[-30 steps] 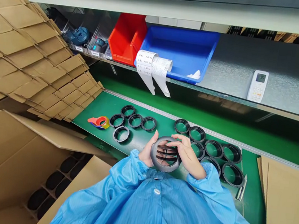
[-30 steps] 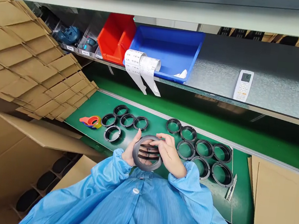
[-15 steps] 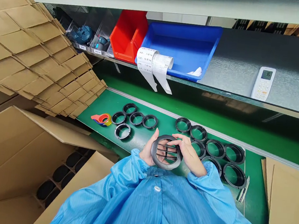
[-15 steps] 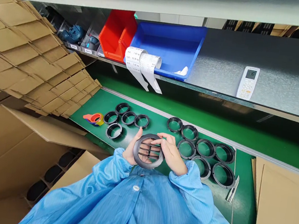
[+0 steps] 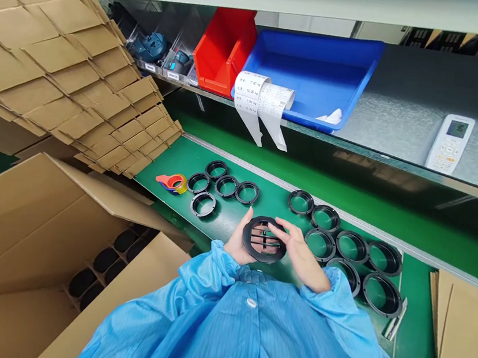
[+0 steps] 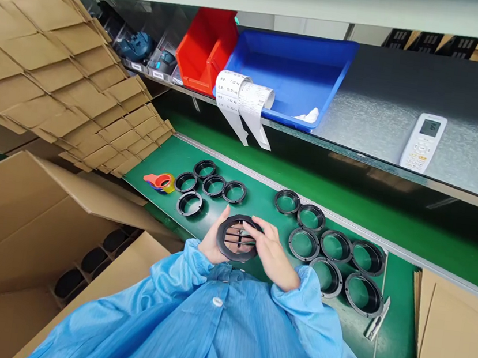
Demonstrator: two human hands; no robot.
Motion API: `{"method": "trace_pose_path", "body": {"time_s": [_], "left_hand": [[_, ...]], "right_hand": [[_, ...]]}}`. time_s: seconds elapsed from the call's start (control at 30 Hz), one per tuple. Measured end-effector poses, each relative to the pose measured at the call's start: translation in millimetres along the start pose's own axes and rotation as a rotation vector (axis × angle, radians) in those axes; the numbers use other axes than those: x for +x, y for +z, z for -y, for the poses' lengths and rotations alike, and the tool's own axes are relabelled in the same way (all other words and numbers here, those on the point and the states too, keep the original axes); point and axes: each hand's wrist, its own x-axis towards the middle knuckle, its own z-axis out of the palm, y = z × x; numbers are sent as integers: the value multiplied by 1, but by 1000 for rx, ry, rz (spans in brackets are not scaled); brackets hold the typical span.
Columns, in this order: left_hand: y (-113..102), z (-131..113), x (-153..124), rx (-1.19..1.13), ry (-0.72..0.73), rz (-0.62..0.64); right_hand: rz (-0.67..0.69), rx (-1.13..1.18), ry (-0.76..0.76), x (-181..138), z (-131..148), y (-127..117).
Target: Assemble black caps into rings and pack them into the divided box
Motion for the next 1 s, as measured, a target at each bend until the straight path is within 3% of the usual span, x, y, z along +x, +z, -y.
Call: {"method": "trace_pose_path", "body": {"time_s": [0.13,0.23,0.4,0.47,0.53,0.7,0.8,0.9,1.0], "left_hand": [[-38,4,2,-20,-105,-98],[-68,9,1,34,-133,-174],[-107,-4,-22,3,-3,-180],[-122,-16,-42,-57,73,-192],[-140,-29,-66,-127,191,-256],[-194,-51,-128,-263,361,-556],[-226,-50,-158,-378,388,-555],[-251,-44,-176,-476,382,-550],[-267,-42,-182,-531,350,-513]], "right_hand": [[182,-292,-115,-1,-22,23],[347,-319,-111,16,-34,44],[709,-277,-58,71,-30,100],[775,-274,-109,95,-27,132],[714,-304,-137,124,-27,168],[319,-620,-104,224,-38,268],[306,-772,-107,264,-52,315],[317,-841,-112,260,-73,337],[295,-877,-134,232,-89,333]]}}
